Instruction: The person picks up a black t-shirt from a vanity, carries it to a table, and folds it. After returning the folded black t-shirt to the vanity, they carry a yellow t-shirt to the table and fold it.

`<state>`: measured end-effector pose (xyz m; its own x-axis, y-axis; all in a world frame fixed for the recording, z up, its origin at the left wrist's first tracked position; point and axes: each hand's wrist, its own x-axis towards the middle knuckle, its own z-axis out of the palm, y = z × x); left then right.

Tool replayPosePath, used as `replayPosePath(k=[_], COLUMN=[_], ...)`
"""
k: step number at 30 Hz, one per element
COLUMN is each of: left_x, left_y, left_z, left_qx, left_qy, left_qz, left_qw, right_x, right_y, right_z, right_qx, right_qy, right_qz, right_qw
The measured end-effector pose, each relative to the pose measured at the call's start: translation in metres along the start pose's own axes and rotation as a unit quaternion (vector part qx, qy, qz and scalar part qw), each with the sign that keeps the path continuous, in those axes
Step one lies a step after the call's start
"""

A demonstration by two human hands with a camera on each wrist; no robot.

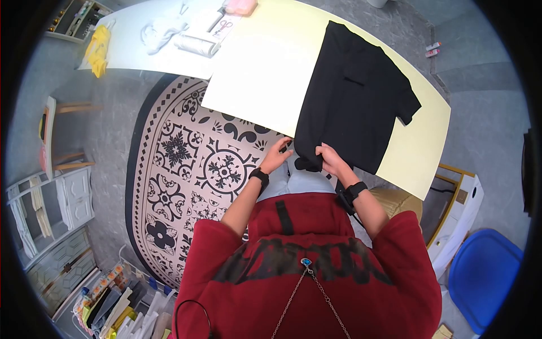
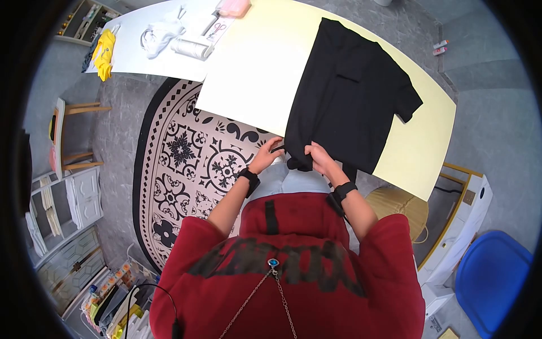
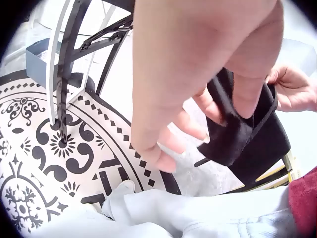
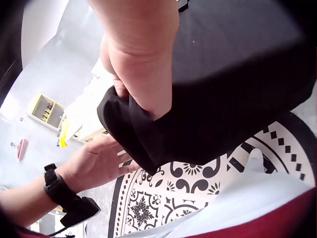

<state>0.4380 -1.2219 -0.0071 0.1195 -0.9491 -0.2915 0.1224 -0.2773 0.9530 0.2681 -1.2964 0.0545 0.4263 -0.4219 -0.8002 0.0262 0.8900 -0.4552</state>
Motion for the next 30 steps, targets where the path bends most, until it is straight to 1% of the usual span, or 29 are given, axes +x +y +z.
replayPosePath(k=[1, 2, 3, 4, 5, 6, 7, 8, 9, 10, 11, 12, 13, 14, 16, 17, 18, 19, 20, 21, 22, 23, 24, 25, 26, 27, 28, 29, 30], left_x=[0.002, 0.004, 0.005, 0.005, 0.006, 0.006, 0.006, 0.007, 0.007, 0.006, 0.005, 0.004, 0.003, 0.002, -0.001, -0.001, -0.001, -0.002, -0.004, -0.008, -0.010, -0.013, -0.015, -0.016, -0.015, -0.015, -0.015, -0.015, -0.016], left_y=[-0.002, 0.004, 0.009, 0.014, 0.011, 0.007, 0.004, -0.001, -0.006, -0.011, -0.011, -0.012, -0.013, -0.014, -0.018, -0.018, -0.018, -0.018, -0.014, -0.011, -0.007, -0.011, -0.017, -0.022, -0.041, -0.044, -0.047, -0.046, -0.045], left_z=[0.001, 0.001, 0.000, 0.000, 0.000, -0.001, -0.002, -0.003, -0.006, -0.007, -0.007, -0.008, -0.009, -0.007, 0.000, 0.002, 0.003, 0.004, 0.004, 0.002, 0.000, -0.001, -0.002, -0.002, -0.002, -0.003, -0.004, -0.006, -0.009], left_qx=[-0.003, -0.003, -0.004, -0.005, -0.006, -0.018, -0.029, -0.029, -0.058, -0.086, -0.086, -0.079, -0.071, -0.070, -0.037, -0.037, -0.032, -0.028, -0.028, 0.007, 0.043, 0.044, 0.076, 0.108, 0.073, 0.073, 0.114, 0.154, 0.154], left_qy=[-0.037, -0.037, -0.095, -0.152, -0.152, -0.165, -0.177, -0.177, -0.153, -0.127, -0.127, -0.097, -0.067, -0.066, 0.011, 0.009, -0.008, -0.026, -0.028, -0.086, -0.144, -0.145, -0.166, -0.187, -0.175, -0.176, -0.124, -0.071, -0.072], left_qz=[-0.006, -0.006, -0.034, -0.062, -0.062, -0.064, -0.067, -0.066, -0.100, -0.134, -0.135, -0.117, -0.098, -0.097, -0.085, -0.084, -0.073, -0.062, -0.062, -0.135, -0.206, -0.205, -0.176, -0.145, -0.130, -0.130, -0.126, -0.121, -0.121], left_qw=[0.999, 0.999, 0.995, 0.986, 0.986, 0.984, 0.981, 0.981, 0.982, 0.979, 0.979, 0.985, 0.990, 0.991, 0.996, 0.996, 0.997, 0.997, 0.997, 0.987, 0.967, 0.967, 0.967, 0.966, 0.973, 0.973, 0.978, 0.978, 0.978], right_x=[-0.001, -0.004, -0.008, -0.012, -0.014, -0.009, -0.001, 0.002, 0.003, 0.003, 0.004, 0.012, 0.014, 0.009, 0.005, 0.007, 0.009, 0.011, 0.011, 0.012, 0.012, 0.009, 0.007, 0.008, 0.010, 0.011, 0.012, 0.012, 0.011], right_y=[-0.001, -0.004, -0.009, -0.014, -0.017, -0.013, -0.005, -0.002, 0.000, 0.005, 0.008, 0.013, 0.016, 0.017, 0.016, 0.017, 0.018, 0.019, 0.019, 0.020, 0.020, 0.018, 0.016, 0.017, 0.019, 0.020, 0.020, 0.018, 0.017], right_z=[0.001, 0.005, 0.007, 0.008, 0.009, 0.005, -0.002, -0.003, -0.005, -0.006, -0.007, -0.014, -0.019, -0.019, -0.020, -0.023, -0.026, -0.027, -0.027, -0.027, -0.027, -0.020, -0.015, -0.017, -0.020, -0.022, -0.023, -0.023, -0.023], right_qx=[0.019, 0.038, 0.038, 0.057, 0.075, 0.075, 0.072, 0.070, 0.070, -0.050, -0.168, -0.326, -0.325, -0.334, -0.342, -0.273, -0.201, -0.200, -0.126, -0.051, -0.050, -0.021, 0.009, 0.010, -0.007, -0.025, -0.025, -0.142, -0.257], right_qy=[-0.009, -0.019, -0.018, -0.046, -0.073, -0.073, -0.059, -0.044, -0.045, -0.022, 0.002, 0.047, 0.046, 0.047, 0.050, 0.057, 0.064, 0.064, 0.033, 0.001, 0.002, 0.004, 0.006, 0.008, 0.000, -0.009, -0.008, 0.030, 0.068], right_qz=[0.007, 0.015, 0.015, 0.054, 0.092, 0.092, 0.063, 0.034, 0.033, -0.020, -0.073, -0.087, -0.087, -0.101, -0.115, -0.076, -0.037, -0.038, -0.050, -0.063, -0.064, -0.070, -0.075, -0.076, -0.076, -0.076, -0.075, -0.066, -0.054], right_qw=[1.000, 0.999, 0.999, 0.996, 0.990, 0.990, 0.994, 0.996, 0.996, 0.998, 0.983, 0.940, 0.941, 0.936, 0.931, 0.957, 0.977, 0.977, 0.990, 0.997, 0.997, 0.997, 0.997, 0.997, 0.997, 0.997, 0.997, 0.987, 0.963])
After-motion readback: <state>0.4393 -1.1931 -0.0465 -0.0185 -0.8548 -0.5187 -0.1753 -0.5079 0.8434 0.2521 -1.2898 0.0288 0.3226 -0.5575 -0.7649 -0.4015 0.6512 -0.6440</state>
